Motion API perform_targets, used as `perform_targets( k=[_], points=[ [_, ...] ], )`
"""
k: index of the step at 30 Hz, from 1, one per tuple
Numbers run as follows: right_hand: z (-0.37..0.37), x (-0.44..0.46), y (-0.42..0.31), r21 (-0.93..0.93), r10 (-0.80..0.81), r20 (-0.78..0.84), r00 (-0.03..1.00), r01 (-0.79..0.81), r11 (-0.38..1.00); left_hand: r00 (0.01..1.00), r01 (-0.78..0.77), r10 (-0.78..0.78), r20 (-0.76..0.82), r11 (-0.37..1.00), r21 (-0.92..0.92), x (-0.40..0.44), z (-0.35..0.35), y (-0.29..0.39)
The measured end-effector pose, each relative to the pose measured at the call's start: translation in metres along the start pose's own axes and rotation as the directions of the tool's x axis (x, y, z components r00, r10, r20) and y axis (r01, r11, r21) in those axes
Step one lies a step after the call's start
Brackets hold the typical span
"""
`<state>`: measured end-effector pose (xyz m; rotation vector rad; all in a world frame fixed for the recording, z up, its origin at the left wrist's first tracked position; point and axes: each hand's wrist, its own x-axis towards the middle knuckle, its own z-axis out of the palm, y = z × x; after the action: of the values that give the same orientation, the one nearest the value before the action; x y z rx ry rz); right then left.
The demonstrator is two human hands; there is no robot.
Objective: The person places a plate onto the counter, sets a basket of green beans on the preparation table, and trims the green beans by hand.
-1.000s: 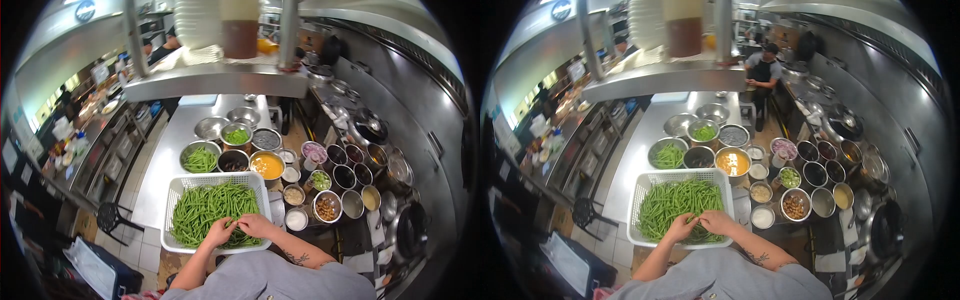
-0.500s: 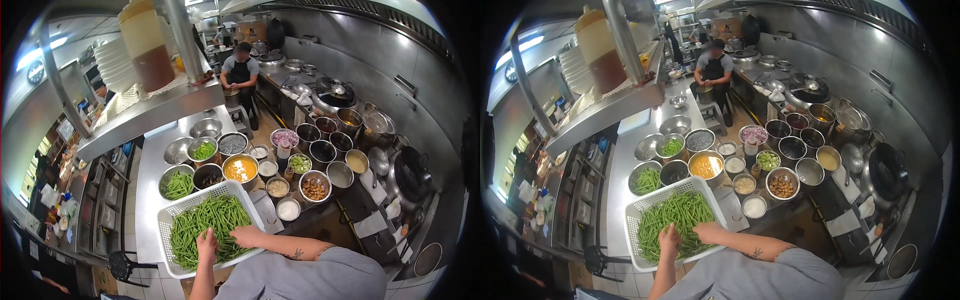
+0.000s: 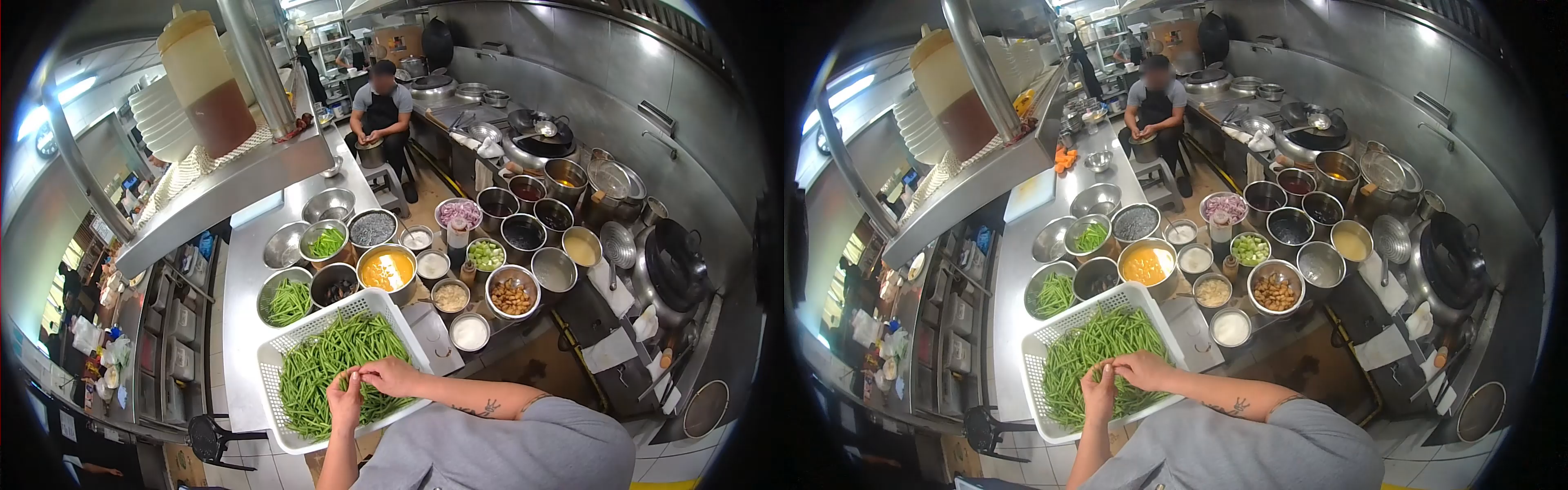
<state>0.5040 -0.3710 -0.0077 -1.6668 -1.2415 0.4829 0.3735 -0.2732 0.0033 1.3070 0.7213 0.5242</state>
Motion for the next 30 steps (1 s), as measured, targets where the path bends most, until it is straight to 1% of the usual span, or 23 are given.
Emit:
perform_targets(
  k=[1,3,6,9,10,12,13,15,16,17,19,20,22,23,24,25,26,28,30],
  points=[
    [0.000,0.000,0.000,-0.001,0.045,0.031,0.998,-0.045,0.999,1.000,-0.030,0.030,-0.001,0.999,0.027,0.000,0.000,-0.001],
    [-0.002,0.000,0.000,-0.012,0.136,0.096,0.986,-0.136,0.991,0.998,-0.044,0.043,-0.049,0.999,-0.017,0.001,-0.002,-0.003],
    [-0.001,-0.003,0.008,0.040,0.106,0.082,0.991,-0.110,0.993,0.981,-0.102,0.084,-0.172,0.990,-0.100,0.003,-0.004,-0.006],
    [-0.002,-0.006,0.010,0.000,0.091,0.086,0.992,-0.091,0.996,0.966,-0.135,0.110,-0.232,0.986,-0.094,0.006,-0.010,-0.010],
    [-0.004,-0.007,0.010,-0.001,0.115,0.100,0.988,-0.116,0.993,0.977,-0.121,0.095,-0.192,0.984,-0.133,0.006,-0.015,-0.013],
    [-0.006,-0.009,0.010,0.000,0.165,0.126,0.978,-0.166,0.986,0.979,-0.130,0.103,-0.177,0.980,-0.151,0.006,-0.016,-0.013],
    [-0.007,-0.009,0.010,0.015,0.159,0.121,0.980,-0.161,0.987,0.980,-0.132,0.105,-0.168,0.978,-0.159,0.006,-0.017,-0.014],
    [-0.007,-0.008,0.012,0.044,0.151,0.111,0.982,-0.156,0.987,0.973,-0.144,0.101,-0.206,0.968,-0.204,0.008,-0.017,-0.017],
    [-0.004,-0.008,0.018,0.023,0.092,0.090,0.992,-0.094,0.995,0.968,-0.153,0.104,-0.227,0.965,-0.214,0.008,-0.015,-0.014],
    [-0.002,-0.010,0.020,-0.016,0.090,0.096,0.991,-0.089,0.996,0.963,-0.163,0.105,-0.247,0.961,-0.225,0.008,-0.012,-0.011],
    [-0.005,-0.010,0.017,-0.092,0.087,0.108,0.990,-0.077,0.993,0.975,-0.156,0.117,-0.191,0.966,-0.204,0.003,-0.011,-0.008],
    [-0.006,-0.012,0.012,-0.145,0.106,0.035,0.994,-0.100,0.984,0.981,-0.153,0.126,-0.147,0.971,-0.183,0.000,-0.009,-0.007],
    [-0.009,-0.007,0.010,-0.125,0.198,-0.058,0.979,-0.204,0.971,0.983,-0.179,0.174,-0.056,0.978,-0.111,-0.007,-0.003,-0.002],
    [-0.011,-0.005,0.009,-0.114,0.246,-0.100,0.964,-0.256,0.960,0.980,-0.197,0.195,-0.028,0.973,-0.121,-0.009,0.002,-0.004],
    [-0.010,-0.004,0.009,-0.080,0.211,-0.172,0.962,-0.227,0.971,0.975,-0.224,0.224,-0.013,0.970,-0.090,-0.009,0.005,-0.005],
    [-0.008,-0.004,0.012,-0.058,0.212,-0.207,0.955,-0.228,0.972,0.968,-0.249,0.249,-0.001,0.967,-0.060,-0.009,0.007,-0.007],
    [-0.006,-0.003,0.015,-0.039,0.209,-0.238,0.948,-0.224,0.974,0.968,-0.250,0.251,-0.008,0.966,-0.068,-0.009,0.009,-0.008],
    [-0.006,0.000,0.013,0.011,0.204,-0.267,0.942,-0.209,0.978,0.965,-0.263,0.261,-0.035,0.961,-0.089,-0.007,0.011,-0.007],
    [-0.003,0.003,0.016,0.051,0.225,-0.304,0.926,-0.220,0.974,0.958,-0.282,0.280,-0.055,0.958,-0.046,-0.007,0.012,-0.004]
  ],
)
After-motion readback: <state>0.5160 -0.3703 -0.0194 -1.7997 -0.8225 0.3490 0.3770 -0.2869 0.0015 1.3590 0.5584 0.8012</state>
